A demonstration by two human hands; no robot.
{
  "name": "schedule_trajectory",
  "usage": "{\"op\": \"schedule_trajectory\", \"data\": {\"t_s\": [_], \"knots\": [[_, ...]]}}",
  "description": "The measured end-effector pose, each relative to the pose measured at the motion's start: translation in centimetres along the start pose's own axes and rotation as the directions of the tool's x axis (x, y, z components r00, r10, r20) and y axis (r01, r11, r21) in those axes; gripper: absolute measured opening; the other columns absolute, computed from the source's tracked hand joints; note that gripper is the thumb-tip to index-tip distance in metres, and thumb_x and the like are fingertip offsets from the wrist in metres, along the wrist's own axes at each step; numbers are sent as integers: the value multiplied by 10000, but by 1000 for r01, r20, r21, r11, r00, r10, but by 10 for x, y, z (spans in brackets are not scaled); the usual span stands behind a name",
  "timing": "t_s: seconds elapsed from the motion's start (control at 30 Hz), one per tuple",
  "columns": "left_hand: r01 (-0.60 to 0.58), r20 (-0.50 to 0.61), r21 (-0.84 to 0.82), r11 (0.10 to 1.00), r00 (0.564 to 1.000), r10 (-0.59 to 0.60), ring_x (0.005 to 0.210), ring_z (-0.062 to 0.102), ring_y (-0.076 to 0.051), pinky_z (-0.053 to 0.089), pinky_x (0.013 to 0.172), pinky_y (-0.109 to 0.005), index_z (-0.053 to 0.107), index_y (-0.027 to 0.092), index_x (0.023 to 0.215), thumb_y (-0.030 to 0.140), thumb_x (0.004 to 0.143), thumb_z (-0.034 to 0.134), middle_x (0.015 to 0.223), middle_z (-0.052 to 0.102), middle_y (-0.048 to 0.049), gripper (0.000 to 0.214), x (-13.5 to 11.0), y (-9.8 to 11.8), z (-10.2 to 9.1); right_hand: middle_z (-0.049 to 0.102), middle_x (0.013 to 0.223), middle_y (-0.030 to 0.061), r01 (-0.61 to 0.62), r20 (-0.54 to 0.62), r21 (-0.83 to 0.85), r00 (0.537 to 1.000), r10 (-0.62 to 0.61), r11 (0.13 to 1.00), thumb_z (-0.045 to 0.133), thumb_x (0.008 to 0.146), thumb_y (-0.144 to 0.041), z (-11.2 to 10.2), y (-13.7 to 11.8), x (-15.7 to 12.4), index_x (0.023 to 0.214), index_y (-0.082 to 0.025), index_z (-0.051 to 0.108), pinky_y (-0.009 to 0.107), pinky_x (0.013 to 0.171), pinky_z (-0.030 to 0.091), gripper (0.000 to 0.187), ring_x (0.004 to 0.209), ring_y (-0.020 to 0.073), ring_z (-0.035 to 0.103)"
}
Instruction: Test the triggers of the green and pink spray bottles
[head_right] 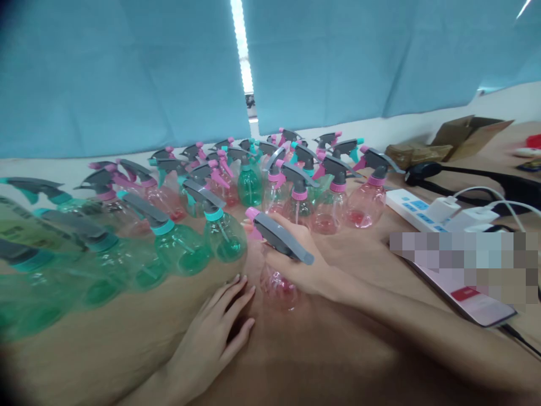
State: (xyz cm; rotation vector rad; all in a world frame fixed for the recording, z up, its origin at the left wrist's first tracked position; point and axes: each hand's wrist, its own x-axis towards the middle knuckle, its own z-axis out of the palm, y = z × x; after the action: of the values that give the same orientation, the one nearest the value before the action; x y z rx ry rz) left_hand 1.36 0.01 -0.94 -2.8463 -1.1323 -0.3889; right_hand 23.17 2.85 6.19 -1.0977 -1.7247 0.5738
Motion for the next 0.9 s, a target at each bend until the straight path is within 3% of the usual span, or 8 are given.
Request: {"op": "schedule_trajectory", "data": {"t_s": [0.27,0.33,0.43,0.53,0.63,0.73,0.8,0.9], "knots": [[3,-10,-22,1000,1000,-3,1262,457,-297,430,987,-490,495,125,1297,259,928,492,1368,504,-146,392,0,-2,1,593,703,-46,-65,-12,188,998,68,980,632,762,-270,10,11,0,1153,-277,558,244,549,441,398,548,102,482],[7,-10,-24,1000,1000,-7,1266,453,-296,428,990,-491,492,129,1299,260,931,490,1370,502,-144,391,0,-2,1,553,650,-54,-49,-32,172,998,56,984,670,757,-346,10,10,1,1150,-258,568,259,575,448,415,533,99,456],[13,-18,-21,1000,1000,-13,1269,451,-290,427,992,-486,484,140,1305,259,936,481,1368,503,-139,387,-1,-2,1,394,554,-89,-30,-30,97,999,33,995,686,747,-423,5,4,2,1164,-245,581,236,490,375,465,482,83,323],[11,-27,-17,1000,1000,-12,1268,451,-288,425,994,-486,481,148,1305,261,940,476,1362,509,-135,383,-2,-3,1,488,687,-63,-14,-27,99,1000,17,995,725,712,-431,-1,1,1,1211,-252,564,227,493,380,554,518,72,337],[10,-32,-17,1000,999,-11,1260,459,-287,429,991,-484,483,151,1304,259,939,474,1358,512,-132,380,-2,-4,2,599,950,-8,-1,26,121,1000,-2,993,740,710,-412,-9,5,-5,1299,-301,488,245,562,457,650,595,84,473],[6,-44,-14,1000,999,-6,1246,475,-287,436,984,-481,488,152,1298,257,938,470,1352,520,-132,375,-1,-5,2,574,1178,38,33,33,29,999,-34,999,776,672,-403,-17,11,-18,1310,-297,440,321,788,502,729,894,166,591],[5,-52,-14,1000,999,-6,1237,485,-287,444,976,-479,489,153,1297,259,939,468,1349,524,-133,374,-1,-6,3,540,1232,55,59,10,-80,998,-58,995,797,649,-393,-22,15,-31,1272,-271,440,376,940,446,729,1096,218,539],[-1,-73,-19,1000,997,0,1224,501,-283,457,965,-472,494,162,1293,264,941,467,1338,536,-126,368,-1,-7,3,566,1127,46,42,2,-206,999,-42,978,745,717,-409,-27,19,-47,1184,-264,467,385,912,458,562,1052,214,557]]}}
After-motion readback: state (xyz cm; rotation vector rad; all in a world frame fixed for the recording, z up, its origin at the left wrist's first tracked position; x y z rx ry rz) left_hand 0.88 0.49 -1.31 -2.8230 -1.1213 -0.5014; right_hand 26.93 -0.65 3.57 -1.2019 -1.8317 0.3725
